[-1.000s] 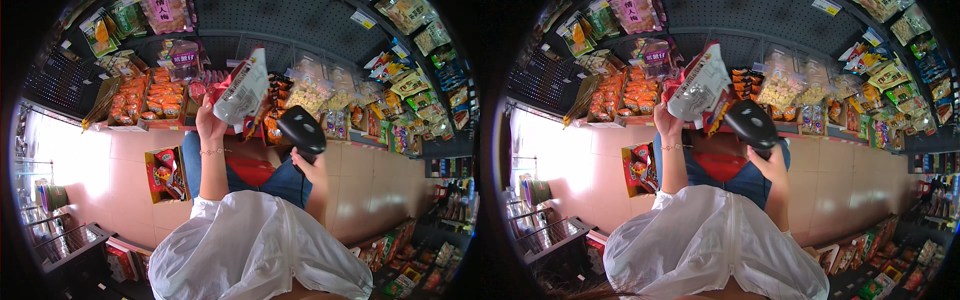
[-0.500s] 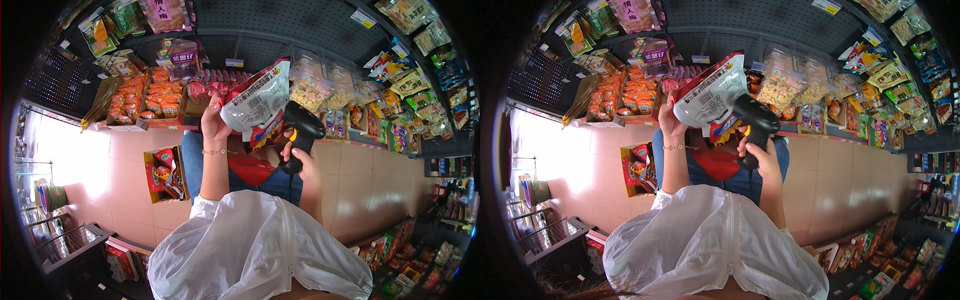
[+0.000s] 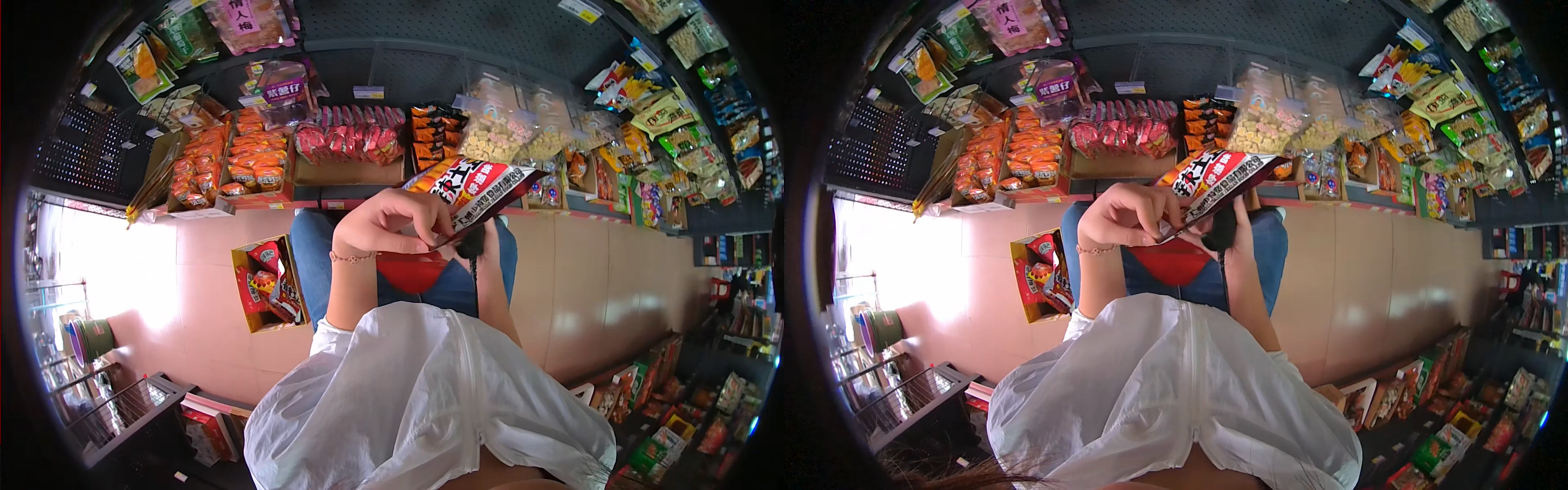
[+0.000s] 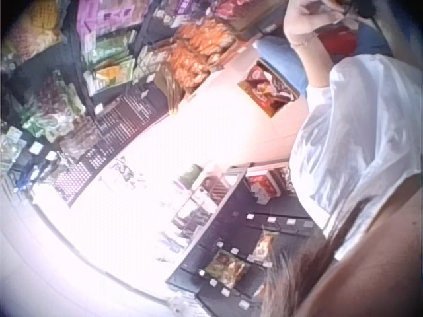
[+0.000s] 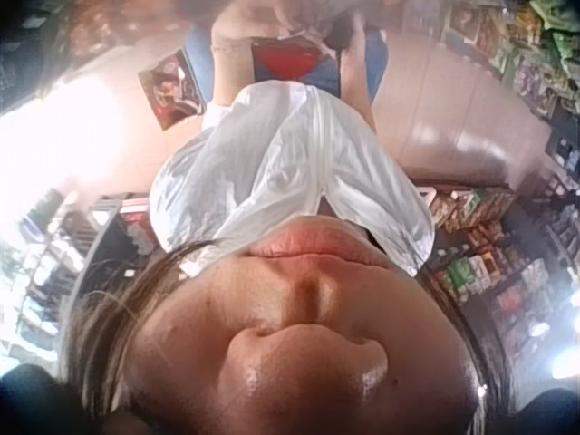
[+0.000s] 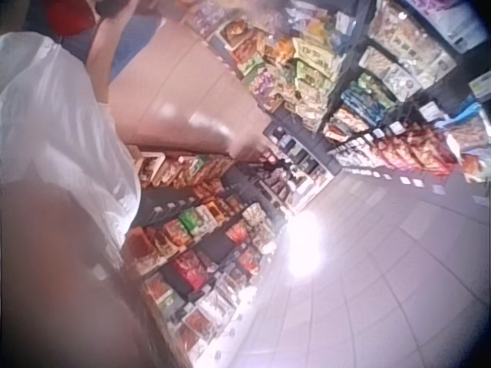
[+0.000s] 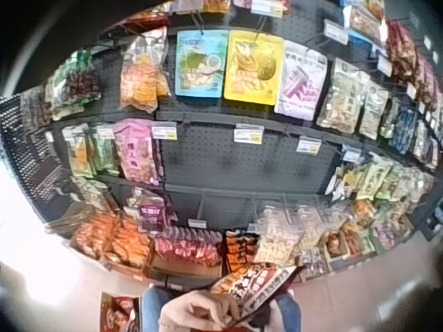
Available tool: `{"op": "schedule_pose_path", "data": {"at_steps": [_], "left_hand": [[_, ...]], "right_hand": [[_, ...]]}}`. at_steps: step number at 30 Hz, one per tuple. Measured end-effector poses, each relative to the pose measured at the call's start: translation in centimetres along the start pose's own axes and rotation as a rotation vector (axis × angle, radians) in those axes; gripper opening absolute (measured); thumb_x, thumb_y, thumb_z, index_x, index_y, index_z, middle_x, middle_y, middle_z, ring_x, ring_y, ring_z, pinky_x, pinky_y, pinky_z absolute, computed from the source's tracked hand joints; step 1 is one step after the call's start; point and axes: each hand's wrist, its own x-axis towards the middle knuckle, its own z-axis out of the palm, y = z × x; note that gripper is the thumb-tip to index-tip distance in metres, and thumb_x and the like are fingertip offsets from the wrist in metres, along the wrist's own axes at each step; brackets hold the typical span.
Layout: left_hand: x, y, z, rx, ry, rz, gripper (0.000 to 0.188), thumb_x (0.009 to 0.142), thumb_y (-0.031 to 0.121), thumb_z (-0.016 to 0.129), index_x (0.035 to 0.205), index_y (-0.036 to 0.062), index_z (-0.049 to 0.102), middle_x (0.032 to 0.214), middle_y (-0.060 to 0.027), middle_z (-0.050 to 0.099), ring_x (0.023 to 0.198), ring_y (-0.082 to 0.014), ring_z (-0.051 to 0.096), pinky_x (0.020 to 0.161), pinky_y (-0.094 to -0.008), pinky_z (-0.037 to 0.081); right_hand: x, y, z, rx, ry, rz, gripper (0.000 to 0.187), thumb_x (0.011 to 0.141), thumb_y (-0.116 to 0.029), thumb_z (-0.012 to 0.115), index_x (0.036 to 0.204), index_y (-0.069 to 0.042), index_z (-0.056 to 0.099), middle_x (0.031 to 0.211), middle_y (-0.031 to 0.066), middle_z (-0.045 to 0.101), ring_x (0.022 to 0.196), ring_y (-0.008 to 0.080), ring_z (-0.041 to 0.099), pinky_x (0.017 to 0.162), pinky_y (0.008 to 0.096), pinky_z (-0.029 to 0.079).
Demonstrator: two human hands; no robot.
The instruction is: The person scans barcodes on snack packages, including peanuts, fries packaging, and turkey-flavored noodles, with a barcode scanner, then places the items on shelves.
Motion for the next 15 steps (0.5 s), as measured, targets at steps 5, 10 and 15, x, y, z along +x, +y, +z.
{"op": "schedule_pose_path", "data": {"at_steps": [5, 10, 15], "left_hand": [[1.2, 2.2, 0.1, 0.173, -0.171, -0.027, 0.008, 0.064, -0.007, 0.056, 0.066, 0.0003, 0.056, 0.068, -0.0110, 0.053, 0.076, -0.0267, 0.051, 0.083, -0.0397, 0.032], [2.7, 0.3, 1.3, 0.217, -0.303, 0.007, 0.008, 0.063, -0.005, 0.058, 0.064, 0.0033, 0.055, 0.069, -0.0092, 0.055, 0.075, -0.0250, 0.053, 0.095, -0.0466, 0.021], [2.1, 1.5, 2.9, 0.233, -0.306, -0.148, 0.018, 0.067, 0.001, 0.060, 0.085, -0.0014, 0.056, 0.084, -0.0115, 0.055, 0.082, -0.0261, 0.053, 0.093, -0.0425, 0.027]], "right_hand": [[-0.3, -1.4, 3.0, 0.104, -0.187, -0.103, 0.062, 0.076, -0.054, 0.043, 0.122, -0.013, 0.034, 0.120, 0.0115, 0.041, 0.109, 0.0309, 0.039, 0.086, 0.0551, 0.032], [0.9, -2.0, 2.8, -0.512, 0.318, -0.581, 0.057, 0.077, -0.047, 0.046, 0.119, -0.009, 0.038, 0.117, 0.0107, 0.044, 0.105, 0.0269, 0.044, 0.089, 0.0459, 0.035], [-13.4, -7.9, 0.1, -0.460, 0.292, -0.566, 0.055, 0.077, -0.044, 0.047, 0.118, -0.008, 0.038, 0.116, 0.0106, 0.045, 0.105, 0.0265, 0.045, 0.089, 0.0446, 0.035]]}}
